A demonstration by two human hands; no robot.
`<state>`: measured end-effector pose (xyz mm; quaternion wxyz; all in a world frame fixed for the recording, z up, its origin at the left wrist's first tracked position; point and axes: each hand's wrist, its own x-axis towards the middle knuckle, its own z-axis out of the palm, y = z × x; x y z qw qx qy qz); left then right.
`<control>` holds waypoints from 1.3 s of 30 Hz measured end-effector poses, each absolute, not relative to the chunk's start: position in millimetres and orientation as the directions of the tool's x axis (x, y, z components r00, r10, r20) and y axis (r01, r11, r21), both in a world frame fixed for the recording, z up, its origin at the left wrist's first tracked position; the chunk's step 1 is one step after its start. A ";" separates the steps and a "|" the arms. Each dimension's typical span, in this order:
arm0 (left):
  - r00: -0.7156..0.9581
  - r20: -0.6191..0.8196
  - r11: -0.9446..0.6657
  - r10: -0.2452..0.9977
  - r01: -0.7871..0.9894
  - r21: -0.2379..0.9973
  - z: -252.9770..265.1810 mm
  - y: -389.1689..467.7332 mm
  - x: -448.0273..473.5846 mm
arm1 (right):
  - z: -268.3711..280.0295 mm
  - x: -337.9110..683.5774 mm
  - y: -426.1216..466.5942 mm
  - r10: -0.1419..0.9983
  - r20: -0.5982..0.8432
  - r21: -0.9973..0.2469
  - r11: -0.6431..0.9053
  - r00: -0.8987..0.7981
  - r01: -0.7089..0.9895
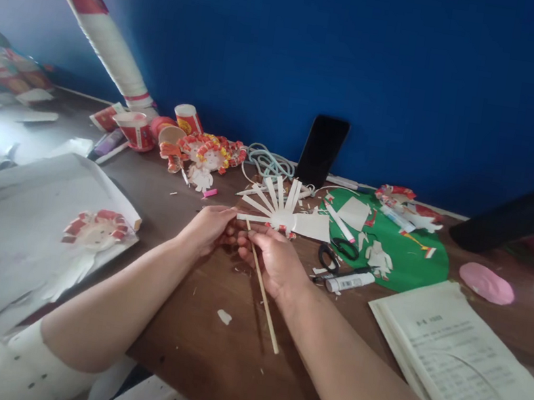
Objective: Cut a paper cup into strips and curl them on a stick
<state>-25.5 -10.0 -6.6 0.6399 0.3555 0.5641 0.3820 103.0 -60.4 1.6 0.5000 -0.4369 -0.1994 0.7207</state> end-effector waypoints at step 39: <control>0.192 -0.451 0.470 0.871 -0.063 0.881 6.7 -16.4 -29.5 | 41.0 238.4 -88.4 0.977 -0.020 -0.004 -0.210 0.210 0.978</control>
